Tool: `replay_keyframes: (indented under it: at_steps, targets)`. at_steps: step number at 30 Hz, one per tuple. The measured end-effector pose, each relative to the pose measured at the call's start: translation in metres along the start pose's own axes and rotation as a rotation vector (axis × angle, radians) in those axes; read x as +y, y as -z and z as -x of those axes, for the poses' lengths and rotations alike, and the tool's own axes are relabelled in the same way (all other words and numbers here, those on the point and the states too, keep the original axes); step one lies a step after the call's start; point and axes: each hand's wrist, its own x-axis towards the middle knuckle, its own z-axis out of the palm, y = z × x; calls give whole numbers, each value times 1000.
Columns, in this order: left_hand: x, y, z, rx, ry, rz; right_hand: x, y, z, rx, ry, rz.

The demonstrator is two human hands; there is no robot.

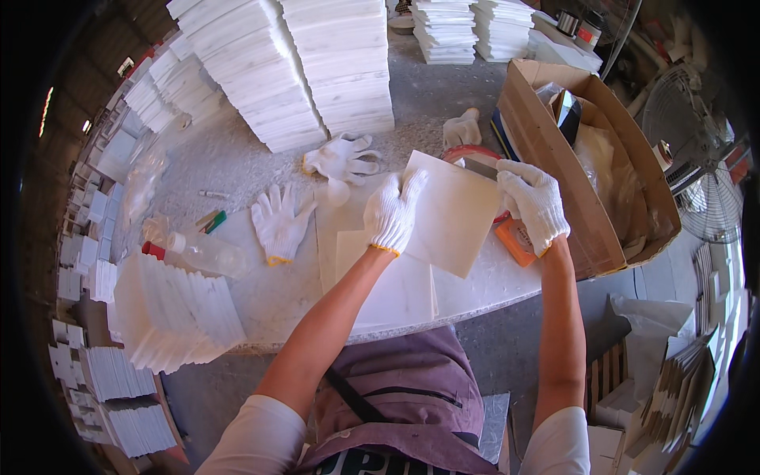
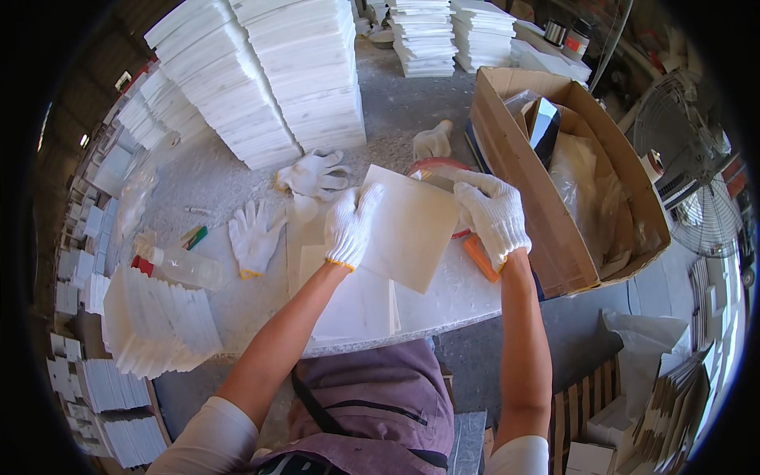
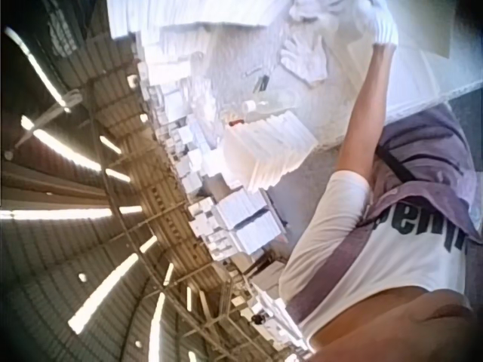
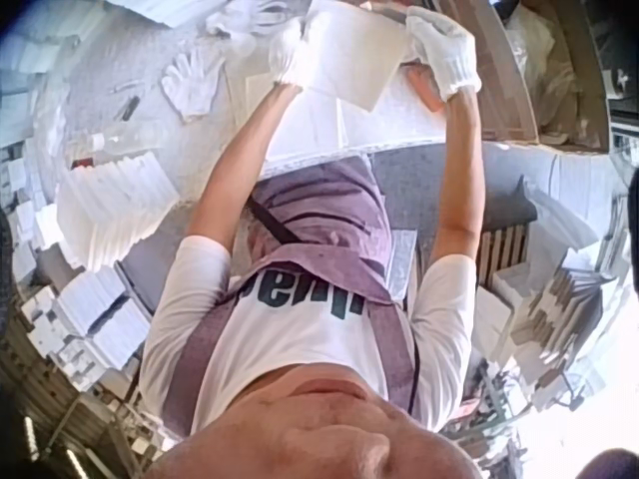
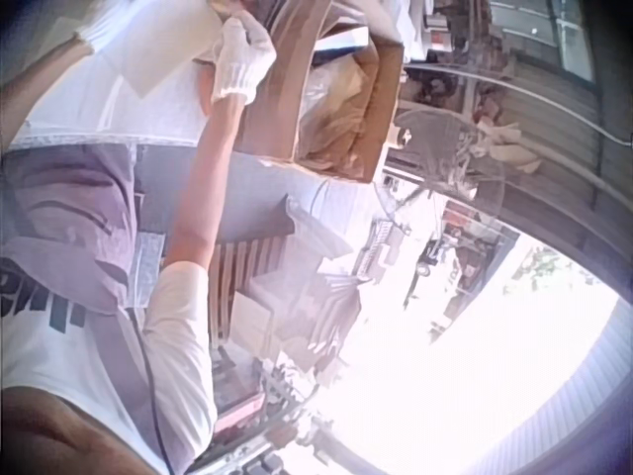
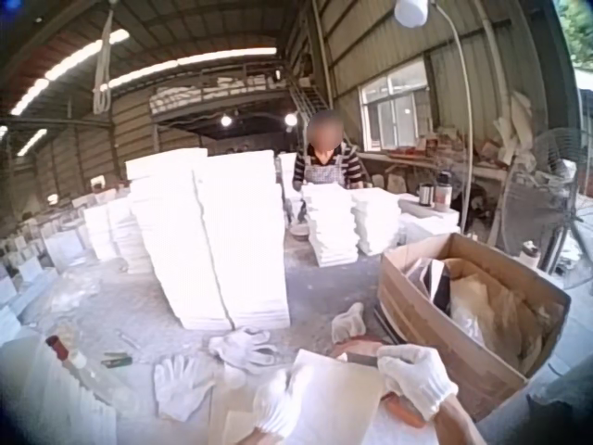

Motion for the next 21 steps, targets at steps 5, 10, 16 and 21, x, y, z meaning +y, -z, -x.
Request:
replay_keyframes:
  at_steps: [5, 10, 16, 21]
  targets:
    - [15, 4, 4, -8, 4, -52, 6, -1, -2, 39, 32, 9]
    - [8, 0, 4, 13, -29, 55, 12, -3, -6, 35, 79, 48]
    - [-9, -4, -2, 29, -63, -134, 10, -4, -3, 38, 78, 76]
    - [2, 0, 0, -2, -16, -247, 14, -4, -4, 64, 73, 67]
